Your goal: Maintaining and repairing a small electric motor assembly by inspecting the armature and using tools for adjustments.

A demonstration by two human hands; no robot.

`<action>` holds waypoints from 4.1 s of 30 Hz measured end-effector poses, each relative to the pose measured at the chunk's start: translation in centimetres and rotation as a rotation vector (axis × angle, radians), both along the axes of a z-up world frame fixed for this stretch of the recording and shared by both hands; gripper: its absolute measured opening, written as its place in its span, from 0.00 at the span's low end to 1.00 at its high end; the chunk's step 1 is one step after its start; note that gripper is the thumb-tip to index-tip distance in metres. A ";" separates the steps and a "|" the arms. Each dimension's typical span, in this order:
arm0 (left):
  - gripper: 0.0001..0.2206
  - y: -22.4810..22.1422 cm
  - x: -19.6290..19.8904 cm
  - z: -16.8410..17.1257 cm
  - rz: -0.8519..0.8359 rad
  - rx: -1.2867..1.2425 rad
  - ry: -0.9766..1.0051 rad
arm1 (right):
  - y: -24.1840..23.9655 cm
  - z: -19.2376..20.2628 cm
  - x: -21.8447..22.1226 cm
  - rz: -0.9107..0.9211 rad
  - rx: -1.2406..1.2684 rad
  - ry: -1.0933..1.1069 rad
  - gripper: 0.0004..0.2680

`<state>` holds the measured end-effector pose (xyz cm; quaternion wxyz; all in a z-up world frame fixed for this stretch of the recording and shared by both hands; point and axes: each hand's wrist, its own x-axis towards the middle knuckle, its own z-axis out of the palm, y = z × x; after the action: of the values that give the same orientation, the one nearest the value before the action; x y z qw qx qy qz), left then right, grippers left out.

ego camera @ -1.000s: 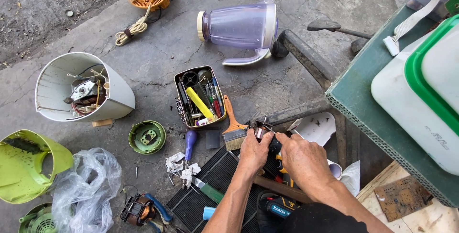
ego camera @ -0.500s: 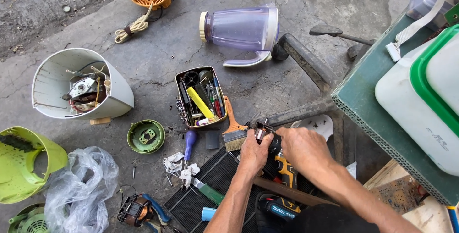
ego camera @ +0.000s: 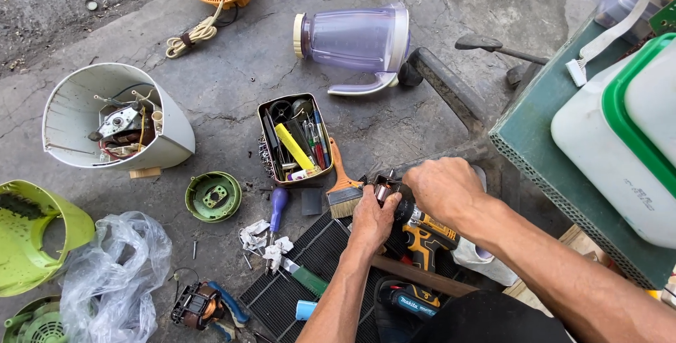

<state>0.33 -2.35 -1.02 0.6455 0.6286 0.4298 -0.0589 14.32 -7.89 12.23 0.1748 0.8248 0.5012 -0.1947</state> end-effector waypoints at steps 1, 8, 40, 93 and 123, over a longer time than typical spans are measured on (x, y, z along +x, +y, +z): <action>0.20 0.0 0.0 0.0 0.004 -0.007 0.014 | 0.2 0.2 0.0 -0.005 -0.026 0.006 0.04; 0.27 0.5 0.9 0.5 0.073 -0.131 0.091 | -3.6 -2.5 -2.1 -0.057 0.186 -0.012 0.07; 0.33 1.1 1.1 -1.2 -0.029 -0.142 0.036 | -1.8 0.4 -1.1 -0.398 0.104 0.163 0.12; 0.22 -8.1 -37.4 20.3 1.432 -0.519 -0.325 | -5.2 10.2 -31.5 -0.047 0.110 0.662 0.12; 0.20 -9.4 -36.4 17.8 1.413 -0.511 -0.143 | -4.0 10.5 -32.4 -0.051 -0.162 0.575 0.12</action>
<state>-36.05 -11.71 16.78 0.6818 0.0364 0.6606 0.3120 -18.12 -11.89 22.68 0.0861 0.7317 0.4920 -0.4639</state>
